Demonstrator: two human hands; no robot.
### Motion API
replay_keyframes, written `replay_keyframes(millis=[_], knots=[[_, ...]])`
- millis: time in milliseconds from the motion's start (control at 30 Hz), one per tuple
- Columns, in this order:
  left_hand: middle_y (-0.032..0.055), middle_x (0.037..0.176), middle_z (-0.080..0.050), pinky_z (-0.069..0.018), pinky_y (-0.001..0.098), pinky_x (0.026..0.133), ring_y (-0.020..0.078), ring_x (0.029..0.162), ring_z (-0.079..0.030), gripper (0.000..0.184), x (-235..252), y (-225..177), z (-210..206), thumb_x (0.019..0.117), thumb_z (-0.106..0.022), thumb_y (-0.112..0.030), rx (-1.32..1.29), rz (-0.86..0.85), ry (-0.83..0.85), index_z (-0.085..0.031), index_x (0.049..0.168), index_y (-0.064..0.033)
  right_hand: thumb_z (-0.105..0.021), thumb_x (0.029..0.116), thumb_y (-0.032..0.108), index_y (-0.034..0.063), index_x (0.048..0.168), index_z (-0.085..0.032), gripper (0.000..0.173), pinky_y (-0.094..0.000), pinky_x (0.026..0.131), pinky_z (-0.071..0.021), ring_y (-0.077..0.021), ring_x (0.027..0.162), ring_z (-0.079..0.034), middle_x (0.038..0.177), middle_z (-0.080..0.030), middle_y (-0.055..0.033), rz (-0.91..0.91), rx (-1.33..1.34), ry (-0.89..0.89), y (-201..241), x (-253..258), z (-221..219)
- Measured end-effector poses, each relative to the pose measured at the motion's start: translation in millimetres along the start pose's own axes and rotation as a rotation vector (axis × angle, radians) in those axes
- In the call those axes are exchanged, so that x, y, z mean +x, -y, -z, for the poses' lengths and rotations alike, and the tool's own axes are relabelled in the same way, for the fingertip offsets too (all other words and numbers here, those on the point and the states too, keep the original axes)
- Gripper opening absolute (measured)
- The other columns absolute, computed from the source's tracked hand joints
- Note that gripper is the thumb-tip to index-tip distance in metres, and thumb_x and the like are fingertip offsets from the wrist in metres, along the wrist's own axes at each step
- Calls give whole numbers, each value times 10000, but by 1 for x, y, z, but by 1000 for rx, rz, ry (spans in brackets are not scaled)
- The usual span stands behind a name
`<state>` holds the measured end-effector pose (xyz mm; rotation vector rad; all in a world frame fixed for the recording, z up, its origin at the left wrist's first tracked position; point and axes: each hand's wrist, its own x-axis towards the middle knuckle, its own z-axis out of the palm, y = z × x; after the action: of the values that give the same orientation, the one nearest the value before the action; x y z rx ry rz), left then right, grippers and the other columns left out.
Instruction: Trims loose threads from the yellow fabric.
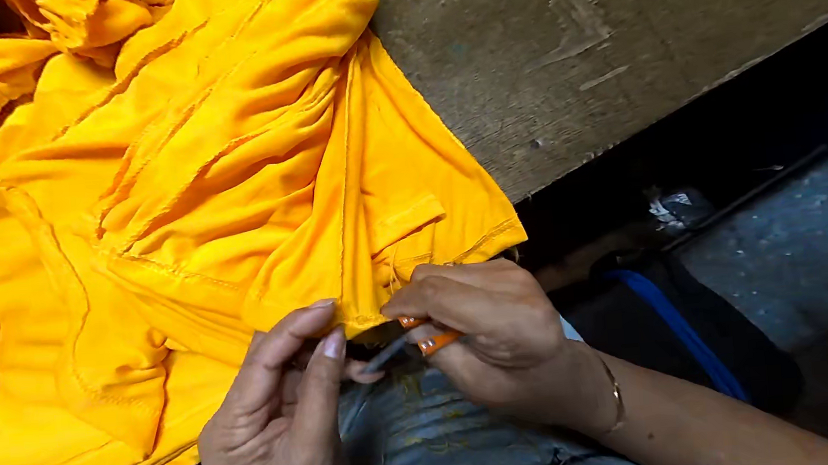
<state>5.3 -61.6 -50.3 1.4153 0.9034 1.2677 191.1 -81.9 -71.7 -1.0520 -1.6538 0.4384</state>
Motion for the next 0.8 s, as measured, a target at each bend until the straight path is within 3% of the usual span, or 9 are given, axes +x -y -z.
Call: replay_keyframes(millis=[100,167,300,400,500,567,633,700,800], knots=[[87,973,-707,-653,309,670,174,758,-712,191,-2,-2,0,956,-677,-39,26,40,-17,-748,1133,-23,-587,908,20,19,905,-724,137,-207,535,-433,-78,644,-553,719,-586,-15,97,-109,43,5,-2,6],[105,991,-710,-673,340,648,192,722,-737,211,-3,-4,-4,944,-692,-37,-16,75,-33,-723,1150,-1,-570,910,47,46,904,-708,138,-228,525,-419,-96,637,-549,712,-582,-13,161,-193,63,8,-5,7],[90,1005,-735,-664,297,648,170,716,-740,414,-2,-9,-10,797,-830,-22,-9,105,-59,-700,1189,-24,-548,972,88,65,922,-703,164,-237,509,-394,-100,614,-531,704,-579,-6,222,-277,88,15,-7,10],[117,1020,-742,-672,317,667,201,720,-753,521,-1,-8,-12,726,-842,59,-10,93,-66,-664,1211,-1,-518,999,83,66,905,-672,182,-246,488,-369,-108,582,-497,678,-544,-2,258,-282,132,18,-12,10],[133,1060,-720,-675,330,671,208,755,-753,559,-1,-9,-10,719,-840,74,-61,119,-81,-643,1237,4,-522,1032,194,77,941,-686,221,-238,525,-418,-99,634,-543,711,-575,5,171,-221,149,16,-17,11],[126,1094,-708,-674,325,675,194,785,-750,590,-2,-11,-8,715,-860,44,-102,136,-106,-637,1259,-3,-497,1054,351,47,1070,-712,373,-232,564,-470,-91,696,-579,779,-600,-4,65,-249,111,12,-17,14],[118,1104,-697,-668,308,660,174,795,-741,630,-2,-13,-6,696,-866,52,-127,136,-124,-633,1279,0,-455,1057,289,6,1197,-709,405,-259,567,-438,-131,719,-553,823,-587,-36,29,-363,65,4,-19,18],[104,1110,-688,-668,301,656,160,809,-736,657,-2,-14,-5,685,-870,50,-128,135,-135,-629,1294,-5,-455,1047,218,-10,1210,-716,383,-271,570,-412,-155,724,-534,815,-569,-50,34,-451,30,-2,-22,20],[100,1097,-688,-669,302,673,157,836,-737,684,-4,-14,-6,693,-872,46,-145,144,-126,-606,1320,-11,-485,1052,247,-3,1192,-727,374,-272,571,-418,-160,712,-534,798,-573,-44,51,-490,12,-1,-24,16]])
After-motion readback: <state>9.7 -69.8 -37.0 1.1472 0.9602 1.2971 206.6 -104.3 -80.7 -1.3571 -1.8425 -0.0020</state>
